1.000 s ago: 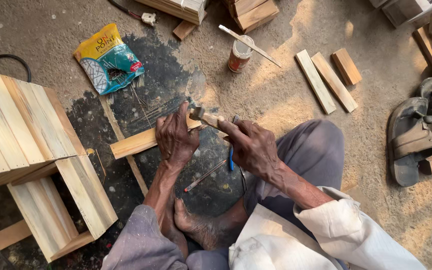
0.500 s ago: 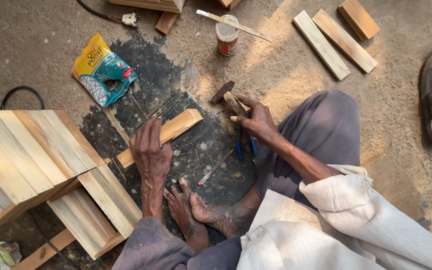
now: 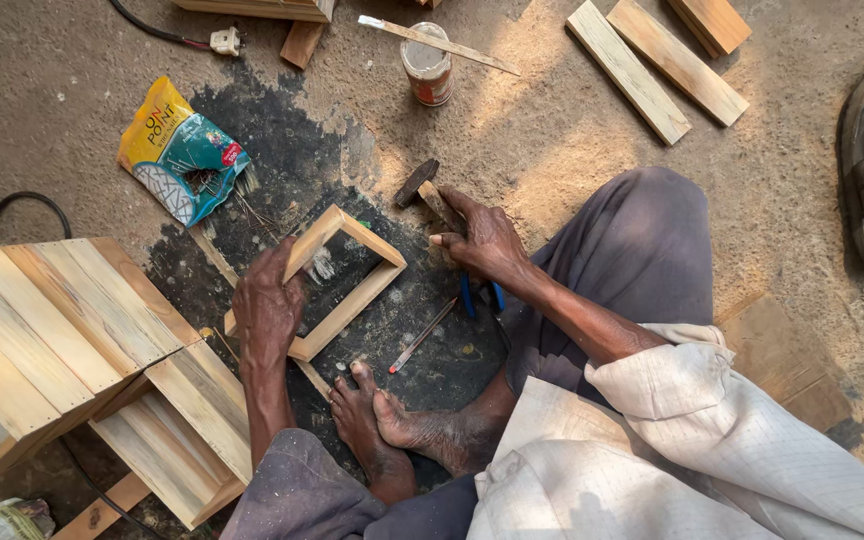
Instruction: The person assembles a small wooden box by hammering nails into wooden planks. They use a hammer and pliers to secure the pieces and adjust the frame, working on the floor with several wooden components nearby.
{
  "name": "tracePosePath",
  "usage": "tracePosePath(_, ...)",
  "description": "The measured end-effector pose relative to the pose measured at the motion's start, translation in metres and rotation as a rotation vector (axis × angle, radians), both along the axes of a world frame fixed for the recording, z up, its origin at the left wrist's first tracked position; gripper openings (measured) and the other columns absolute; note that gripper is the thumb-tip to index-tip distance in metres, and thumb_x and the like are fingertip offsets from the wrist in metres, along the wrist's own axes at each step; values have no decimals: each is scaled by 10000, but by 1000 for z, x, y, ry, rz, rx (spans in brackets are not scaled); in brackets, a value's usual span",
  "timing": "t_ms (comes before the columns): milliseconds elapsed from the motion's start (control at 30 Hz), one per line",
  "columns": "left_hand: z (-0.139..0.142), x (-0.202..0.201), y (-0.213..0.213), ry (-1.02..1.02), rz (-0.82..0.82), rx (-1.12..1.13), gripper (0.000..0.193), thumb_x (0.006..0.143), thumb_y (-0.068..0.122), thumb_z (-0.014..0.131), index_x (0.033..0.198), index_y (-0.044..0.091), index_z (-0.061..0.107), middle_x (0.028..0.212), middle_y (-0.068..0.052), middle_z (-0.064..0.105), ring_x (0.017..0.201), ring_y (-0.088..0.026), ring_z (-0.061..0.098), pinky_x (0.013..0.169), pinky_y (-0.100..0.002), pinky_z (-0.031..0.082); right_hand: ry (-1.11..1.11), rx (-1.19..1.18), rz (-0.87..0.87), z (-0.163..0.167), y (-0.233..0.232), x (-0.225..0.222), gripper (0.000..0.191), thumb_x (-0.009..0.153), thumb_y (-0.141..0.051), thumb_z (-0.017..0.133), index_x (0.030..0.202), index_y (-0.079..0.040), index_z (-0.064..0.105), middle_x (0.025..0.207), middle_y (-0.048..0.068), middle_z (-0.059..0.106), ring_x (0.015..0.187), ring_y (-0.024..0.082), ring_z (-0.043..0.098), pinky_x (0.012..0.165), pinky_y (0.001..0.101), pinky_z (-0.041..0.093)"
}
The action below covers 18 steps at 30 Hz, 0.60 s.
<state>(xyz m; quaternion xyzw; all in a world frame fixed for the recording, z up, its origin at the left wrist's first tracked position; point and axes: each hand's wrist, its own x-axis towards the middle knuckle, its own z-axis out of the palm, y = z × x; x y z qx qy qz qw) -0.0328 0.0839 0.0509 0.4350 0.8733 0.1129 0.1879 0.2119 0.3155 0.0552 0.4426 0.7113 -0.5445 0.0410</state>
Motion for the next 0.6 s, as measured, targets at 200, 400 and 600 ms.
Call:
tracePosePath(200, -46, -13, 15, 160, -46, 129, 414, 861, 29, 768, 1272, 59, 730, 1080, -75, 668, 1053, -267, 614, 958, -435, 555, 204, 152, 25, -27, 0, 4, 747, 801, -274, 805, 1453, -25, 537, 1245, 241, 717, 1104, 337, 730, 973, 455, 544)
tracePosePath(400, -68, 20, 15, 264, 100, 159, 443, 954, 234, 755, 1368, 110, 657, 1358, -77, 618, 1308, -298, 535, 1093, -512, 428, 244, 191, 26, -33, 2, 9, 737, 834, -227, 791, 1479, 1, 515, 1268, 274, 692, 1086, 342, 731, 956, 467, 561)
tracePosePath(600, -56, 67, 18, 308, 184, 261, 786, 1066, 645, 397, 1583, 52, 393, 1635, -185, 391, 1528, -353, 310, 1183, -561, 236, 204, 458, 118, 2, -2, 3, 734, 906, -90, 679, 1608, -112, 464, 886, 178, 718, 746, 271, 707, 664, 434, 557)
